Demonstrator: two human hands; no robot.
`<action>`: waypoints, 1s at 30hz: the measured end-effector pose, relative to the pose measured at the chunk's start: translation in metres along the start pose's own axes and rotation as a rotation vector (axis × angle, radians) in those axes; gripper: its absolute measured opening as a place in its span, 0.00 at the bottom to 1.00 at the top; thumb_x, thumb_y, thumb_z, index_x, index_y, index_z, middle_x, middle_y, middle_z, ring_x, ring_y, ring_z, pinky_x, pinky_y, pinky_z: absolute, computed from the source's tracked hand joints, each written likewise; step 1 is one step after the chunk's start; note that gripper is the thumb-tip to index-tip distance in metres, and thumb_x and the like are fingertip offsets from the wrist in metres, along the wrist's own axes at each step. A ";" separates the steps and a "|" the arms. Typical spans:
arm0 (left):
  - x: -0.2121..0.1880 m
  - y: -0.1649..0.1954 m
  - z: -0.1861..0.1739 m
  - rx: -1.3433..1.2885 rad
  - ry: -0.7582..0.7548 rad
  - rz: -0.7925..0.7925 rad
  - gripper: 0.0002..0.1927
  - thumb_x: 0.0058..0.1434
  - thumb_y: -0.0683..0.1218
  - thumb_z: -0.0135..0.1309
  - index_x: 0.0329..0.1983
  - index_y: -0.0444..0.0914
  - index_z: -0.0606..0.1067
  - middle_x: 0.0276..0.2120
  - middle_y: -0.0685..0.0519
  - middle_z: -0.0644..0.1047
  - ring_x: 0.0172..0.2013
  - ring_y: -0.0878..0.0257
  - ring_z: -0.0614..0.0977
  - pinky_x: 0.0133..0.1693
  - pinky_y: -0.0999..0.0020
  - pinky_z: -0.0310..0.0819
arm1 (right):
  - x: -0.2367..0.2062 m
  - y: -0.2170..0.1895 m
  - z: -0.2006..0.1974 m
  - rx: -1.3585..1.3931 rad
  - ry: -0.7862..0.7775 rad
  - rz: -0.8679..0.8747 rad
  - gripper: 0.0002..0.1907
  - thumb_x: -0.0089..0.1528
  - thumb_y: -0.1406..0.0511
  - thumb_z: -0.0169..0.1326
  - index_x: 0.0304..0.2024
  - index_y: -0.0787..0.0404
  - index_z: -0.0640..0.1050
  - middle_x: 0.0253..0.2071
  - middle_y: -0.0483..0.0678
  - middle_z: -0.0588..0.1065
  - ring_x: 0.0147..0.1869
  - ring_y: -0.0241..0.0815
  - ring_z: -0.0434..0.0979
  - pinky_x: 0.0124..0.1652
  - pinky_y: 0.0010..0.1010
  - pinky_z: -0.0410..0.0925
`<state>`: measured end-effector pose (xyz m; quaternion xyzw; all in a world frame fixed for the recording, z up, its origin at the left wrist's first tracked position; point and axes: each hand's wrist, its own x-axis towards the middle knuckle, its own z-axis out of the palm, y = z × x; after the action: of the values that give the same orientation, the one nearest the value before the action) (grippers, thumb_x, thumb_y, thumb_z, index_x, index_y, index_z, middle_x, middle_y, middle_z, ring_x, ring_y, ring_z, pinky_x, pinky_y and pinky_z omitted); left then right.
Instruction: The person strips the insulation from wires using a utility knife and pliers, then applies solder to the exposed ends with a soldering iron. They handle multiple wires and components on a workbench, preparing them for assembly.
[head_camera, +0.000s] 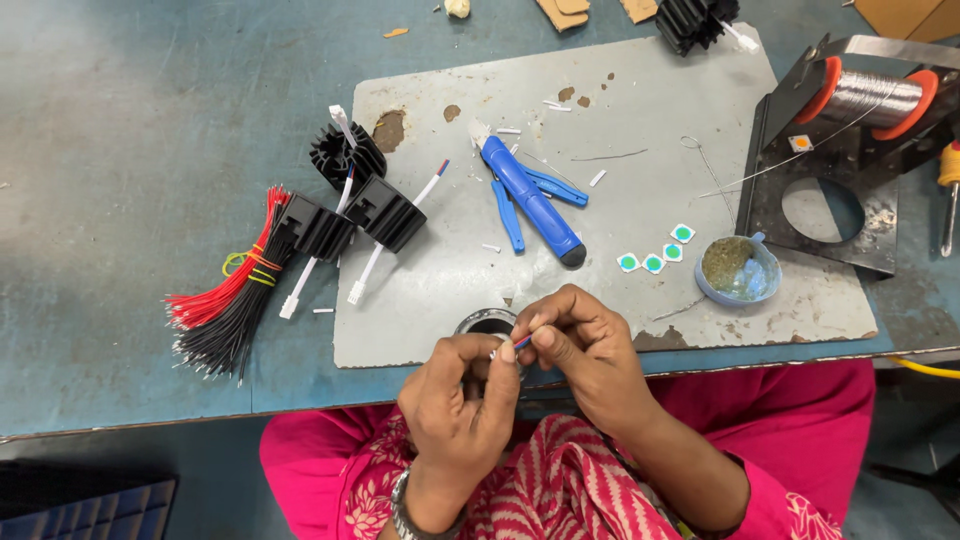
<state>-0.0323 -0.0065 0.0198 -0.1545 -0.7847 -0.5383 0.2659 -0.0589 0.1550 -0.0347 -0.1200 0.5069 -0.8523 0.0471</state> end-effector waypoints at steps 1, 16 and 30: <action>0.001 0.000 -0.001 -0.018 -0.010 -0.024 0.06 0.66 0.39 0.58 0.36 0.33 0.72 0.24 0.55 0.78 0.20 0.71 0.75 0.23 0.75 0.67 | 0.001 0.001 0.000 0.014 0.008 0.012 0.06 0.69 0.66 0.56 0.43 0.63 0.74 0.43 0.49 0.79 0.42 0.32 0.75 0.42 0.25 0.70; 0.007 0.001 -0.009 -0.222 -0.099 -0.172 0.06 0.61 0.35 0.57 0.30 0.31 0.72 0.30 0.51 0.83 0.22 0.75 0.73 0.24 0.78 0.65 | 0.008 0.001 0.003 0.135 0.051 0.066 0.07 0.67 0.66 0.56 0.42 0.65 0.75 0.40 0.49 0.79 0.36 0.31 0.75 0.38 0.23 0.70; 0.018 0.005 -0.019 -0.179 -0.298 -0.044 0.03 0.62 0.40 0.62 0.38 0.36 0.80 0.35 0.53 0.83 0.28 0.70 0.77 0.27 0.77 0.66 | 0.012 -0.001 0.006 0.179 0.078 0.071 0.06 0.68 0.66 0.55 0.41 0.64 0.74 0.37 0.49 0.78 0.33 0.31 0.72 0.35 0.22 0.68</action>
<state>-0.0395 -0.0234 0.0400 -0.2387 -0.7677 -0.5825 0.1199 -0.0684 0.1477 -0.0292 -0.0641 0.4341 -0.8960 0.0683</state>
